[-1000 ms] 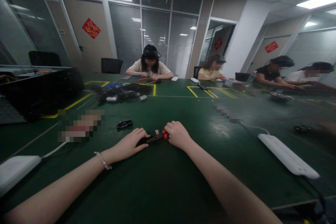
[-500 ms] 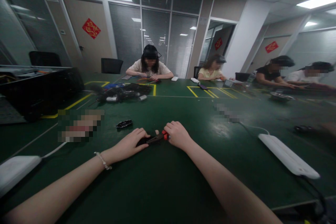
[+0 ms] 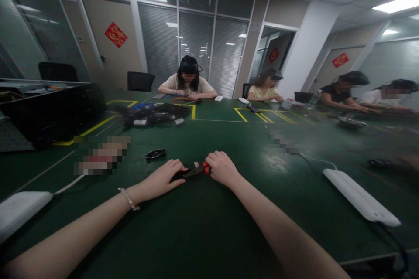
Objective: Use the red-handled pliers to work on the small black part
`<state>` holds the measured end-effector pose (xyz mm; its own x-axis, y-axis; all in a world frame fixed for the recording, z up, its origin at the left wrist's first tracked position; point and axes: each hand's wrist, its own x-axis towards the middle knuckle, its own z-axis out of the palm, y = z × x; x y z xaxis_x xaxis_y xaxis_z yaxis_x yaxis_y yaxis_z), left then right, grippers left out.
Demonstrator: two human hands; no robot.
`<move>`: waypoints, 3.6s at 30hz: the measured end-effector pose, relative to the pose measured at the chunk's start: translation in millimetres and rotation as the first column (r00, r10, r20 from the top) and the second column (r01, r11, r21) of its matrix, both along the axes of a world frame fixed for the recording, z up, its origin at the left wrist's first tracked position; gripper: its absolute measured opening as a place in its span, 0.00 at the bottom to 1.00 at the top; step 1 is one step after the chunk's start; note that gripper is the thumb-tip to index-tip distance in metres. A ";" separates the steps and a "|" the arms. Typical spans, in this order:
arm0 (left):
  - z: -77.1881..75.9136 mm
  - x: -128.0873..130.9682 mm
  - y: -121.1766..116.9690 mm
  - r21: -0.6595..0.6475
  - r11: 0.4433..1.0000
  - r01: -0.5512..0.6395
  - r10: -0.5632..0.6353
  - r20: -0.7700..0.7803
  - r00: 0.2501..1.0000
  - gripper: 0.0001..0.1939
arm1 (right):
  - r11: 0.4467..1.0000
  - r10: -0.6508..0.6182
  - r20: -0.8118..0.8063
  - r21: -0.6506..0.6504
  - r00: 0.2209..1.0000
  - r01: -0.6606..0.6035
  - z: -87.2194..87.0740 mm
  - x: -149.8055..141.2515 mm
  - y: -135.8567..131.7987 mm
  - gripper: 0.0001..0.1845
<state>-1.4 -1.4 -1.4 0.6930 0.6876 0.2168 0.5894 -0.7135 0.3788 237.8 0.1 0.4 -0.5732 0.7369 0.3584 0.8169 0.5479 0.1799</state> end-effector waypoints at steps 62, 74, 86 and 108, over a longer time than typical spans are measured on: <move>0.3 -0.4 -0.4 -0.007 1.000 -0.009 0.009 -0.009 1.000 0.12 | 1.000 0.003 -0.019 -0.017 1.000 -0.004 -2.4 1.7 2.0 0.10; 0.3 -0.1 -0.4 0.012 1.000 0.001 0.000 -0.003 1.000 0.11 | 1.000 0.017 -0.016 -0.009 1.000 -0.017 -2.1 0.0 1.8 0.09; -0.6 -0.2 1.7 0.011 1.000 0.005 -0.005 -0.009 1.000 0.12 | 1.000 0.005 -0.018 -0.024 1.000 -0.005 2.4 -0.7 -1.6 0.09; -0.1 -0.3 0.5 0.025 1.000 0.010 -0.010 -0.021 1.000 0.11 | 1.000 0.001 -0.013 -0.029 1.000 -0.001 1.2 0.1 0.0 0.10</move>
<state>-1.7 -0.9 -1.5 0.7044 0.6750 0.2197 0.5897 -0.7287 0.3482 237.9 0.1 1.6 -0.5696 0.7464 0.3442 0.8184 0.5539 0.1533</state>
